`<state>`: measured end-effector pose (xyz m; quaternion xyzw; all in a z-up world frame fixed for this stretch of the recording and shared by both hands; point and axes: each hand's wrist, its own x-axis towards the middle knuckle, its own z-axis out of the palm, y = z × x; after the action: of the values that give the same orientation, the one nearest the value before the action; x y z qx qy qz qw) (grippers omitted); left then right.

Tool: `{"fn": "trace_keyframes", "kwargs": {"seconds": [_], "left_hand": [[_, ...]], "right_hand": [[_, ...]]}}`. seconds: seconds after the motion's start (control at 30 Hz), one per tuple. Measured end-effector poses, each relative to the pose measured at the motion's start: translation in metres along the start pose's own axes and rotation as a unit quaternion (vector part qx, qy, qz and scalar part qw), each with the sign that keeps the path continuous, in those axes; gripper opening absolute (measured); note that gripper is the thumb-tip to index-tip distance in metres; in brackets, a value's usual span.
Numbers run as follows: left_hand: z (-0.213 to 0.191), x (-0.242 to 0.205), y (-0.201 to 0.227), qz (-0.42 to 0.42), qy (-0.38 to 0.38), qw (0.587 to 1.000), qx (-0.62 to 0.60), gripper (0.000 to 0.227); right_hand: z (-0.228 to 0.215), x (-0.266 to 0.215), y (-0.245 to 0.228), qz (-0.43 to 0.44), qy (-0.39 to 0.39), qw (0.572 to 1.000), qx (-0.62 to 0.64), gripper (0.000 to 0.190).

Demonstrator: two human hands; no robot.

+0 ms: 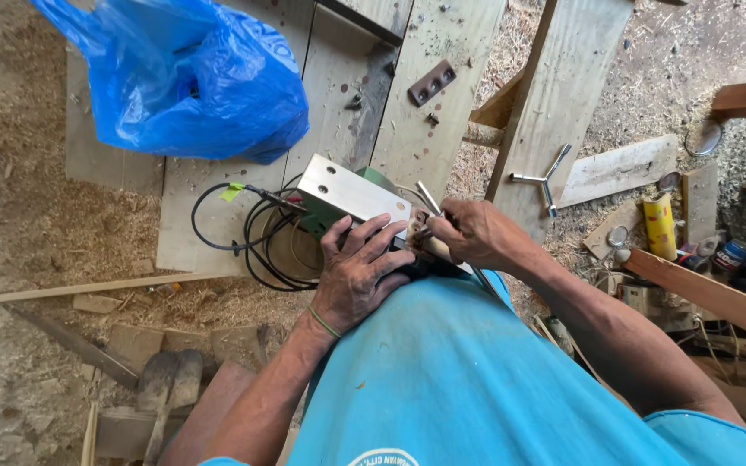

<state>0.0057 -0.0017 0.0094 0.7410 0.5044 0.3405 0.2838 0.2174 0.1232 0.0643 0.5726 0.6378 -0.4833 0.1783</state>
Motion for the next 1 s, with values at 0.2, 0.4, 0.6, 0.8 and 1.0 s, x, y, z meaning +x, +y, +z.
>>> {"fn": "trace_keyframes", "kwargs": {"seconds": [0.2,0.4,0.6,0.8,1.0], "left_hand": [[-0.001,0.007,-0.004,0.013,-0.007,1.0,0.0,0.038],[-0.006,0.013,-0.005,0.025,-0.006,1.0,-0.003,0.037],[-0.002,0.019,-0.012,0.047,-0.017,0.999,-0.01,0.034],[-0.008,0.027,-0.016,0.071,-0.037,0.996,-0.028,0.03],[-0.016,0.076,-0.035,0.105,-0.071,0.988,0.087,0.045]], "right_hand": [[-0.01,0.008,-0.006,0.093,-0.094,0.991,0.016,0.04],[-0.002,-0.001,-0.003,-0.046,-0.043,0.996,-0.057,0.044],[0.008,-0.003,-0.011,0.1,-0.034,0.991,0.081,0.047],[0.002,-0.003,-0.002,0.001,-0.052,0.999,0.003,0.038],[0.045,-0.008,-0.007,0.025,0.122,0.989,0.084,0.032]]}}
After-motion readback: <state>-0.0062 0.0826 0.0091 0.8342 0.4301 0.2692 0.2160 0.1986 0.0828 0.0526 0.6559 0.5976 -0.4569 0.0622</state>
